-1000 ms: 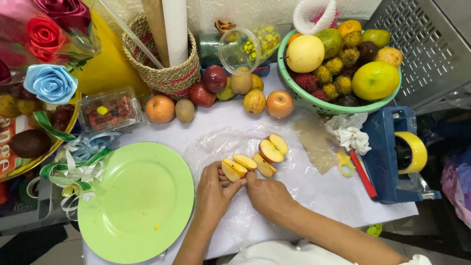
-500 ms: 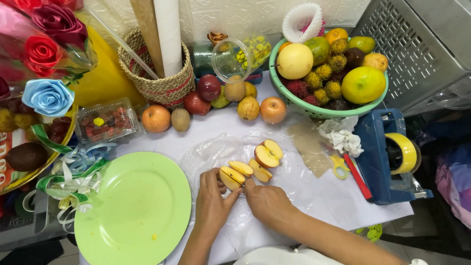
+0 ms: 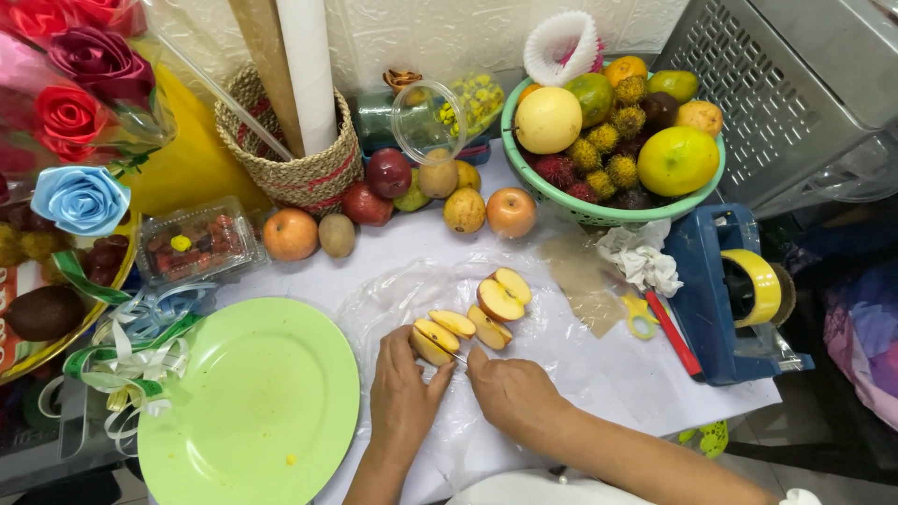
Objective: Slicing an apple into small pieces on a plastic-covered surface using a knife.
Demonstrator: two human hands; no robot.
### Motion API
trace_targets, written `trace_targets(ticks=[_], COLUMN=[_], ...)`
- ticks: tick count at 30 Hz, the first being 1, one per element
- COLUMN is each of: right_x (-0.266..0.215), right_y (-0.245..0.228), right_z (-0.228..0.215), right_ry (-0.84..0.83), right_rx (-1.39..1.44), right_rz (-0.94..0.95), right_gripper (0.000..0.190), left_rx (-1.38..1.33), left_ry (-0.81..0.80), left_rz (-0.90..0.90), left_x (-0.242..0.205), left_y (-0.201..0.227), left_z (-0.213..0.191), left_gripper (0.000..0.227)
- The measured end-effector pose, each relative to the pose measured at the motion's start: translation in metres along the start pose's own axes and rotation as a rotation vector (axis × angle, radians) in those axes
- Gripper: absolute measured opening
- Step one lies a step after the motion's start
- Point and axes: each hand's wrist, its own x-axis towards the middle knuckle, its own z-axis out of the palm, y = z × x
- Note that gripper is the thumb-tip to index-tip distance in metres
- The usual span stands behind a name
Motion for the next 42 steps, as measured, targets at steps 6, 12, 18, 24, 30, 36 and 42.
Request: trace_targets(ticks=[6, 12, 18, 24, 30, 36, 42], right_x=[-0.002, -0.004, -0.002, -0.013, -0.027, -0.038, -0.038], right_y=[-0.001, 0.004, 0.009, 0.007, 0.005, 0.024, 0.066], right_z=[0.002, -0.001, -0.008, -0.034, -0.056, -0.083, -0.08], right_ry=[-0.025, -0.007, -0.111, -0.222, -0.266, -0.119, 0.183], right_rx=[0.016, -0.043, -0.026, 0.056, 0.162, 0.324, 0.488], right_rz=[0.024, 0.028, 0.04, 0.123, 0.17, 0.241, 0.373], right_gripper=[0.008, 0.007, 0.012, 0.029, 0.029, 0.026, 0.026], left_rx=[0.185, -0.003, -0.157, -0.141, -0.144, -0.188, 0.241], left_ry=[0.103, 0.06, 0.062, 0.039, 0.005, -0.057, 0.109], left_rz=[0.124, -0.04, -0.187, -0.17, -0.08, -0.124, 0.098], left_x=[-0.006, 0.001, 0.004, 0.003, 0.005, 0.0, -0.008], left_y=[-0.002, 0.003, 0.004, 0.006, 0.009, 0.015, 0.018], left_z=[0.011, 0.001, -0.006, -0.01, -0.015, -0.023, -0.014], left_gripper=[0.07, 0.067, 0.077, 0.069, 0.068, 0.095, 0.077])
